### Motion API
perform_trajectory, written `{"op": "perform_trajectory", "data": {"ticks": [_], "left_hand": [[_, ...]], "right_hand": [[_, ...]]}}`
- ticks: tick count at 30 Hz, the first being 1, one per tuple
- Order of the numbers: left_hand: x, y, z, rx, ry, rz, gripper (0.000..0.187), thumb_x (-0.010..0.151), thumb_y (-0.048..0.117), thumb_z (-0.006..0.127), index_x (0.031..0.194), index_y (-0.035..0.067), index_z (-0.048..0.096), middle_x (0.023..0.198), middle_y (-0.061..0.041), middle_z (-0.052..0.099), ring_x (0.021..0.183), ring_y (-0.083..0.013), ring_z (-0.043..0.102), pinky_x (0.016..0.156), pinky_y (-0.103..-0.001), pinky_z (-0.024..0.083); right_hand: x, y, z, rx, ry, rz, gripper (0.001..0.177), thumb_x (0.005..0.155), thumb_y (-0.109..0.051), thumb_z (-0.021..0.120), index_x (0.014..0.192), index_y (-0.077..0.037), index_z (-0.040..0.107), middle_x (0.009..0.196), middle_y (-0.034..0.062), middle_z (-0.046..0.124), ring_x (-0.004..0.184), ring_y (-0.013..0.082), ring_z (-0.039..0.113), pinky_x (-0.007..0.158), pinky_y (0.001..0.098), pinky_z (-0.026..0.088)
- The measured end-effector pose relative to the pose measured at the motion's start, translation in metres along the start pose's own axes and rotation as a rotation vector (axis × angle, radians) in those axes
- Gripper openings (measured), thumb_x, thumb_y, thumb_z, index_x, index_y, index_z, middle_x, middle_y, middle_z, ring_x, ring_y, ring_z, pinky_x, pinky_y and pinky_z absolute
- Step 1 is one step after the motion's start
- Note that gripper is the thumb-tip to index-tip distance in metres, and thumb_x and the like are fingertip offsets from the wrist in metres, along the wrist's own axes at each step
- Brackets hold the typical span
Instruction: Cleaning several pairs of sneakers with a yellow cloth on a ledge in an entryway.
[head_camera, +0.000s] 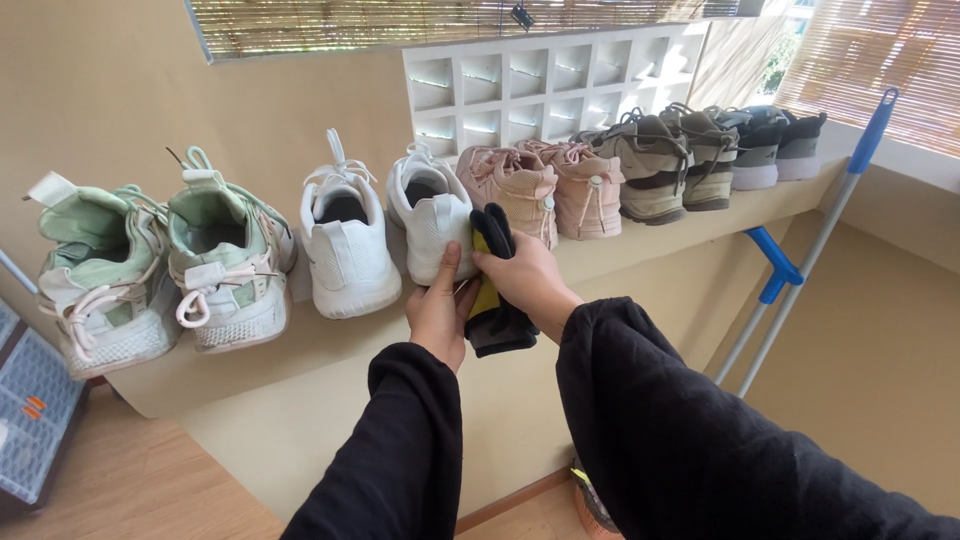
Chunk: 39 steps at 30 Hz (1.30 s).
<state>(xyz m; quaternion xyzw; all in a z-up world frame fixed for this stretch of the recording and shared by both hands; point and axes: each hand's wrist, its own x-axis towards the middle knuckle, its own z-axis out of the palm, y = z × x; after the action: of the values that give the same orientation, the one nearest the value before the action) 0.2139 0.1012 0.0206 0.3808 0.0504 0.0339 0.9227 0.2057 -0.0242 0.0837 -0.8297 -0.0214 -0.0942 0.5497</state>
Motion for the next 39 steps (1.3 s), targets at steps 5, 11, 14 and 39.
{"op": "perform_trajectory", "data": {"ticks": [5, 11, 14, 39], "left_hand": [[0.003, 0.000, -0.004, -0.015, -0.014, 0.039, 0.083, 0.076, 0.042, 0.083, 0.136, -0.005, 0.049, 0.128, -0.016, 0.063, 0.116, -0.0269, 0.067, 0.100, -0.035, 0.053], [-0.010, 0.008, 0.005, 0.092, 0.105, 0.039, 0.074, 0.075, 0.043, 0.081, 0.128, -0.002, 0.056, 0.118, -0.012, 0.067, 0.104, -0.0255, 0.069, 0.092, -0.036, 0.060], [-0.035, 0.014, 0.017, 0.332, 0.250, 0.048, 0.062, 0.075, 0.045, 0.083, 0.114, -0.001, 0.066, 0.105, -0.009, 0.069, 0.090, -0.0230, 0.065, 0.078, -0.038, 0.056], [0.043, -0.020, 0.147, 0.147, 0.066, -0.345, 0.089, 0.082, 0.077, 0.059, 0.158, 0.036, 0.038, 0.154, 0.003, 0.041, 0.125, -0.0264, 0.038, 0.096, -0.056, 0.026]], "right_hand": [[0.005, 0.003, 0.006, -0.021, -0.004, -0.002, 0.042, 0.084, -0.029, 0.075, 0.119, -0.004, 0.069, 0.098, 0.0104, 0.076, 0.091, 0.0190, 0.073, 0.081, 0.0341, 0.056], [0.006, 0.011, 0.005, -0.030, 0.039, 0.002, 0.043, 0.084, -0.029, 0.072, 0.119, -0.005, 0.070, 0.097, 0.0107, 0.076, 0.089, 0.0196, 0.072, 0.080, 0.0344, 0.055], [-0.004, 0.015, -0.008, -0.016, 0.072, 0.039, 0.043, 0.084, -0.030, 0.073, 0.118, -0.004, 0.071, 0.097, 0.0105, 0.076, 0.089, 0.0190, 0.073, 0.080, 0.0341, 0.055], [0.006, 0.064, -0.132, 0.165, 0.241, 0.179, 0.038, 0.082, -0.024, 0.073, 0.112, 0.000, 0.073, 0.095, 0.0090, 0.075, 0.083, 0.0176, 0.071, 0.076, 0.0335, 0.055]]}}
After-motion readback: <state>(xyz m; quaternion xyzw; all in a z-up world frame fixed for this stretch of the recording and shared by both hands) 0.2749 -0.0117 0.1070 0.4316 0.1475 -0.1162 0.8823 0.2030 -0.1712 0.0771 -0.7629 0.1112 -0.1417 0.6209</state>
